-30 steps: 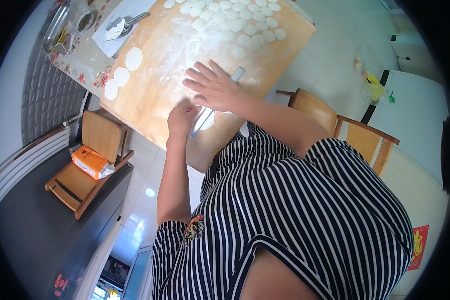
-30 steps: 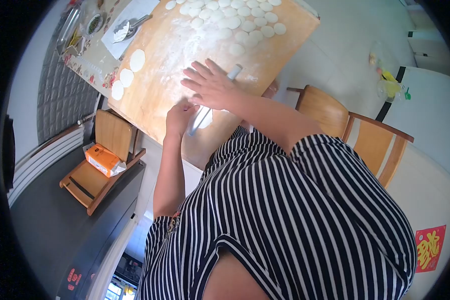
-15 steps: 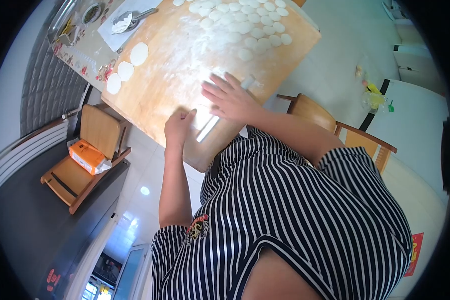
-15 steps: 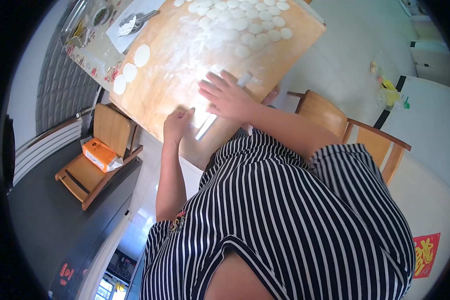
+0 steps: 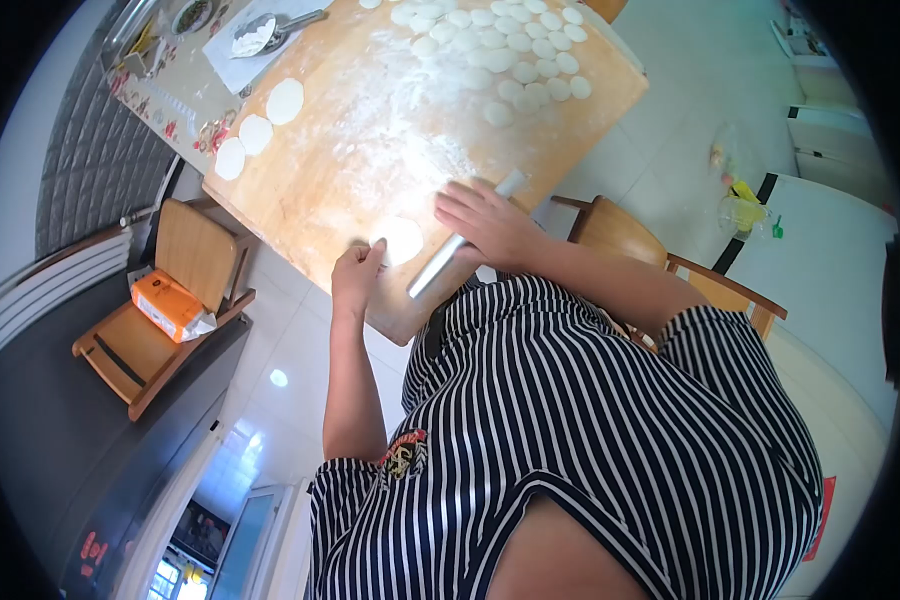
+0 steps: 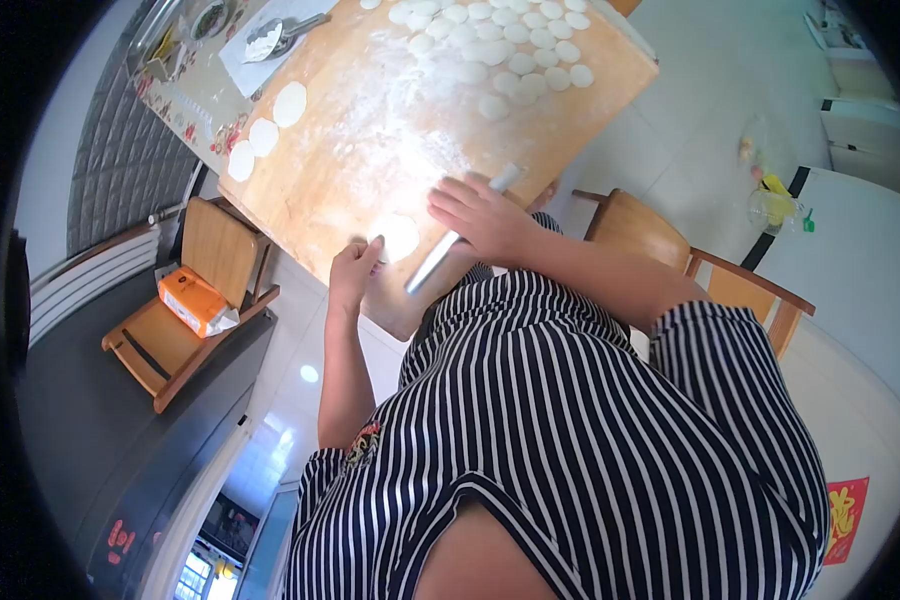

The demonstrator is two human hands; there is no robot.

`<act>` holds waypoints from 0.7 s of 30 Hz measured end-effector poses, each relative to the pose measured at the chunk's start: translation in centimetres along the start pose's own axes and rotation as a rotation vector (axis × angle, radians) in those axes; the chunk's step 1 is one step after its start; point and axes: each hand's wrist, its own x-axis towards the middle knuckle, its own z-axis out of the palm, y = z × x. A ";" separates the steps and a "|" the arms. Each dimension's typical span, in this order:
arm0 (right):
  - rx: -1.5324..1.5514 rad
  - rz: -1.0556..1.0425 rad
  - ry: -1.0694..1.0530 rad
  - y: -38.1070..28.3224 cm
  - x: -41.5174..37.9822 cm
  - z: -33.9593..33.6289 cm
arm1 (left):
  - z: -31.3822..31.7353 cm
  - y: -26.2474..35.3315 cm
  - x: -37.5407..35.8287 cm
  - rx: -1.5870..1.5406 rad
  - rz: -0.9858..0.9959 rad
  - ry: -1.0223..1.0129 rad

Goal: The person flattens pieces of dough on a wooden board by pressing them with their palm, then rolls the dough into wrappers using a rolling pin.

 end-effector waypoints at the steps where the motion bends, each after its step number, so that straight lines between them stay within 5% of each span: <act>1: -0.063 0.032 -0.054 -0.1 2.1 -0.5 | -0.2 0.6 -0.3 0.117 -0.019 -0.020; 5: -0.076 0.062 0.110 0.3 8.9 0.6 | 0.9 2.3 -0.1 0.225 0.122 0.182; 7: -0.059 0.113 0.088 0.1 9.8 0.6 | 1.3 1.4 0.9 0.274 0.473 0.272; 9: -0.049 0.078 0.115 -0.2 7.0 0.2 | 1.0 1.3 0.8 0.185 0.476 0.180; 11: 0.021 0.017 -0.050 -0.7 3.4 -1.1 | 0.7 2.8 -0.3 -0.065 0.237 0.053; 14: 0.178 -0.031 -0.103 0.1 -0.2 -0.5 | 0.2 1.6 2.3 -0.421 0.275 0.000; 16: 0.173 -0.032 -0.115 0.4 0.5 -1.7 | -1.7 2.6 4.9 -0.591 0.405 0.148; 20: 0.179 -0.018 -0.079 0.9 1.1 -1.5 | -8.1 4.5 10.4 -0.742 0.278 0.610; 21: 0.168 0.014 -0.088 1.1 0.8 -1.2 | -9.7 3.2 12.8 -0.557 0.260 0.714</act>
